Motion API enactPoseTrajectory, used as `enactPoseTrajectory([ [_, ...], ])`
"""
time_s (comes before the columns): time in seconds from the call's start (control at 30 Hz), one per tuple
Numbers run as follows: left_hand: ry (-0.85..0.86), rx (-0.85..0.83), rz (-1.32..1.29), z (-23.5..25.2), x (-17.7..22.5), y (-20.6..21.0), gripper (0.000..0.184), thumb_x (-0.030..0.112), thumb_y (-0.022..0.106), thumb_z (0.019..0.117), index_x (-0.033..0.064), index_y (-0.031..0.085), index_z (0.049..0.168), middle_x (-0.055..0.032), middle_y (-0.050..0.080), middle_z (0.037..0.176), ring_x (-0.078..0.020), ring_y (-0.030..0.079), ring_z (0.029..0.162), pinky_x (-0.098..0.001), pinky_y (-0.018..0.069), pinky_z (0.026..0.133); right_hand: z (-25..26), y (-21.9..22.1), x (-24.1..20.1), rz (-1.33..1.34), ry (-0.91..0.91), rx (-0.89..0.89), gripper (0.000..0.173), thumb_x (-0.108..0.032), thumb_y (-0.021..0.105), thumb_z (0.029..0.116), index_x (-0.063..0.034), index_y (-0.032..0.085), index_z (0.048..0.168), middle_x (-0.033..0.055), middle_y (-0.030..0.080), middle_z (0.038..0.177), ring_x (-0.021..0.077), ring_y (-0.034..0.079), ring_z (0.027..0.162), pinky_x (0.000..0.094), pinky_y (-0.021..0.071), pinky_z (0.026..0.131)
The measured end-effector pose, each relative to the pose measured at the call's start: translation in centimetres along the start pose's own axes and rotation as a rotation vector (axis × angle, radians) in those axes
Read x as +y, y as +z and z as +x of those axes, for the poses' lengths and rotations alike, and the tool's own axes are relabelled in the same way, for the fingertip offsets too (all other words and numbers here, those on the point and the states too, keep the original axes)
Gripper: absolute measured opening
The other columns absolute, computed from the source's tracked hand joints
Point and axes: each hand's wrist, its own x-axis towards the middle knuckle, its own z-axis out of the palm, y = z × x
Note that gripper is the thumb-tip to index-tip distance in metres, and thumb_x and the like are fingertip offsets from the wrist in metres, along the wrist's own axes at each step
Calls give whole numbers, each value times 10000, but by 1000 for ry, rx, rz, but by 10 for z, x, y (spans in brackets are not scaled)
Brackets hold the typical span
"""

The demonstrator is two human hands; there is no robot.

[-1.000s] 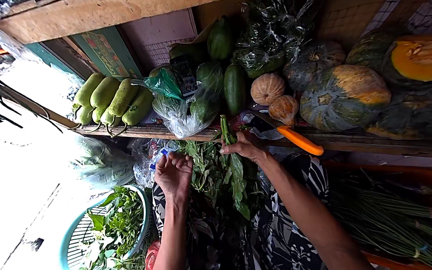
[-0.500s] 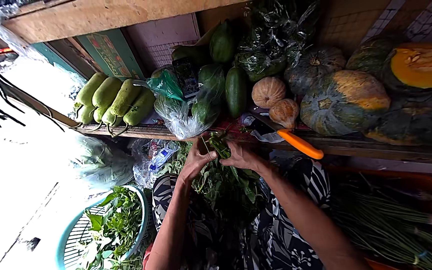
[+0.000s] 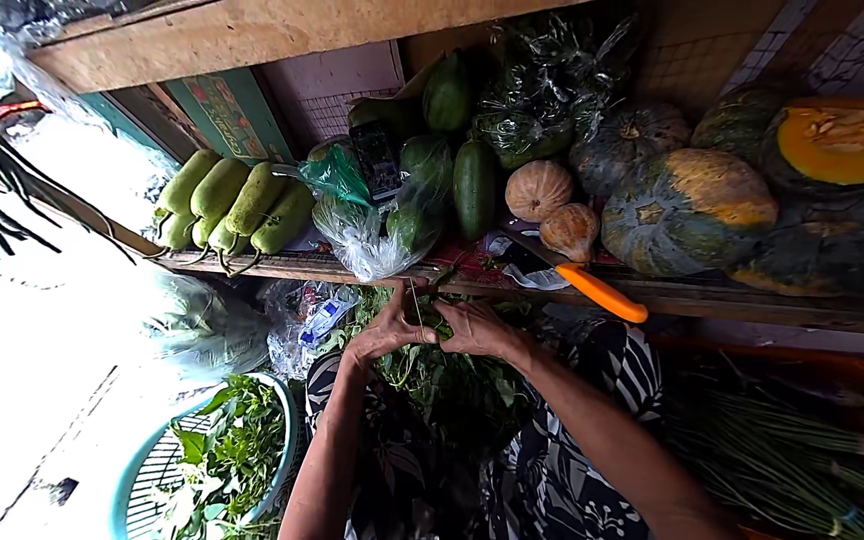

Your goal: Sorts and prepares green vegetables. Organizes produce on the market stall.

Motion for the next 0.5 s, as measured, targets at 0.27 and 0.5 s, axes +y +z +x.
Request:
enactPoseTrajectory([
  [0.27,-239,-189,687,20,28,11,784,339,859,810,52,504,1447,-146,681,1236,-279,684,1084,-521,521,987,-3,19,-3,-140,-63,-55,367,-224,590,1007,89,646,1191,290,663,1170,444,602,1160,579,368,1052],
  [0.5,-246,-118,857,23,37,-4,495,326,799,889,57,685,1288,-109,745,1119,-307,671,1105,-621,409,1054,-4,30,-14,-243,-85,73,361,-116,378,1088,37,536,1374,286,676,1150,461,641,1104,590,383,1055],
])
